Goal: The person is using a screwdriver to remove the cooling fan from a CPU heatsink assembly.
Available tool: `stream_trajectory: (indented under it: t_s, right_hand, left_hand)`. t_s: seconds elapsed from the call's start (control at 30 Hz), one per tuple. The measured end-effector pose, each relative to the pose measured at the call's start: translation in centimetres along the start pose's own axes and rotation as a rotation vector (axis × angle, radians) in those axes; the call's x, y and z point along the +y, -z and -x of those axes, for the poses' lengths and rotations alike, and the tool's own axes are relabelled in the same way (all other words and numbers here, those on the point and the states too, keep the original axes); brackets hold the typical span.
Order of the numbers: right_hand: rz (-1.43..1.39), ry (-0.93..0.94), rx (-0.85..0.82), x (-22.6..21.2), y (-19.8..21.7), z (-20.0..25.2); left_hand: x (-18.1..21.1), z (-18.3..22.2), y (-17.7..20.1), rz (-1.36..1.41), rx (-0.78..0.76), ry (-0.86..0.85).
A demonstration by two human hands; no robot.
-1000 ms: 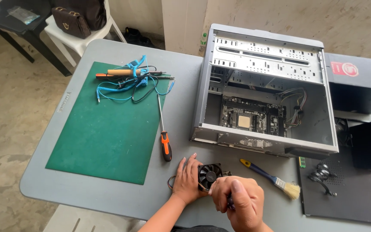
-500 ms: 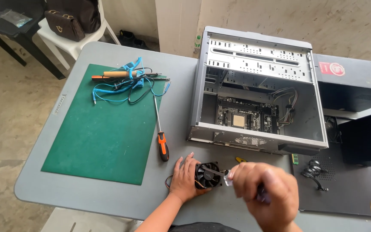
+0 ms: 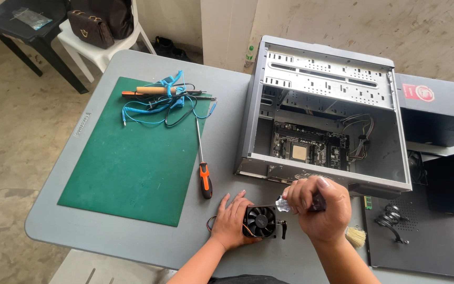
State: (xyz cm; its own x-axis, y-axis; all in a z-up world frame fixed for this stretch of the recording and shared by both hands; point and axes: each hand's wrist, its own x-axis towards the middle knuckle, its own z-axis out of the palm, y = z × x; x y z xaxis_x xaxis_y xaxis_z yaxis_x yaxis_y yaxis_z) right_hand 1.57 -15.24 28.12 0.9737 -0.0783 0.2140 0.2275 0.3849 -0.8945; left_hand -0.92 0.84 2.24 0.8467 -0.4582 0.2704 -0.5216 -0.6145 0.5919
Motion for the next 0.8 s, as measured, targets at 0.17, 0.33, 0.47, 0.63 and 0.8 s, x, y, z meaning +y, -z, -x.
stream_trajectory:
  t_s: [0.17,0.33,0.47,0.63,0.8]
  right_hand:
    - [-0.019,0.002,-0.005,-0.2,0.2,0.0]
    - [0.052,0.038,-0.012,-0.4,0.6,0.5]
    - [0.014,0.004,0.033,-0.5,1.0,0.5]
    - [0.015,0.008,0.039,0.1,0.5,0.7]
    - [0.030,0.045,-0.068,-0.6,-0.6,-0.3]
  left_hand:
    - [0.2,-0.1,0.2,0.018,-0.017,0.011]
    - [0.1,-0.1,0.2,0.009,-0.002,0.002]
    - [0.1,-0.2,0.1,0.021,0.010,0.003]
    - [0.3,-0.2,0.2,0.007,0.009,0.003]
    - [0.1,-0.2,0.0,0.004,0.034,-0.005]
